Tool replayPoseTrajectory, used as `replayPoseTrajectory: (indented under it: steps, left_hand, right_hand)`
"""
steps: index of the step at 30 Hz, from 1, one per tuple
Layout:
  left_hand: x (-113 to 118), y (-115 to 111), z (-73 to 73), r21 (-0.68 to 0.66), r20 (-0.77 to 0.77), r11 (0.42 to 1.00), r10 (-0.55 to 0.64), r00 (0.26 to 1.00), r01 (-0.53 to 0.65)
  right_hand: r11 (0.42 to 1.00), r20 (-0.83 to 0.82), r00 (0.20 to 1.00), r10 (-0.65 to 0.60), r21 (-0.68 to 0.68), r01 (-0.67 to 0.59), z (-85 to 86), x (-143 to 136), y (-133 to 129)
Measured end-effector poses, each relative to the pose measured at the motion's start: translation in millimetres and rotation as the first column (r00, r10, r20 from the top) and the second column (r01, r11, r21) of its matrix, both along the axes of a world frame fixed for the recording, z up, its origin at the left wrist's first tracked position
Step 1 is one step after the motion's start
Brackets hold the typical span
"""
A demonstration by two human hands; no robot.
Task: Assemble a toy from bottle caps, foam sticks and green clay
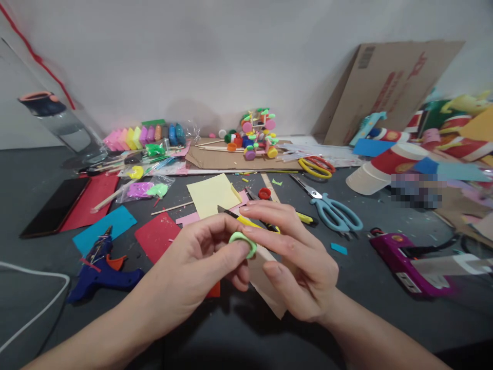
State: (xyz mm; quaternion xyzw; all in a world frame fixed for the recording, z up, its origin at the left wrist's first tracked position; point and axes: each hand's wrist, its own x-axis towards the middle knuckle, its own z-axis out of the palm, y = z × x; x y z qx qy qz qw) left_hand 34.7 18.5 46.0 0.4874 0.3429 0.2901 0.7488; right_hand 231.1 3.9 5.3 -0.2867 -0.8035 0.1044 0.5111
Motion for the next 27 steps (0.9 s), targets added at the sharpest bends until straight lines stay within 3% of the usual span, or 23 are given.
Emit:
replayPoseTrajectory:
  steps: [5, 20, 27]
  left_hand:
    - [-1.0, -0.5, 0.3, -0.006, 0.026, 1.000, -0.007, 1.000, 0.007]
    - [1.1, -2.4, 4.9, 0.085, -0.099, 0.996, -0.003, 0.995, 0.012]
    - [0.1, -0.3, 5.6, 0.064, -0.128, 0.998, -0.022, 0.991, 0.030]
  right_hand:
    - [0.997, 0.037, 0.999, -0.019, 0.077, 0.016, -1.9, -0.5, -0.7]
    - [0.997, 0.053, 0.998, -0.043, 0.063, 0.040, -1.8, 1.3, -0.8]
    - [0.999, 0.028, 0.999, -0.031, 0.043, 0.029, -0.5, 1.3, 0.0]
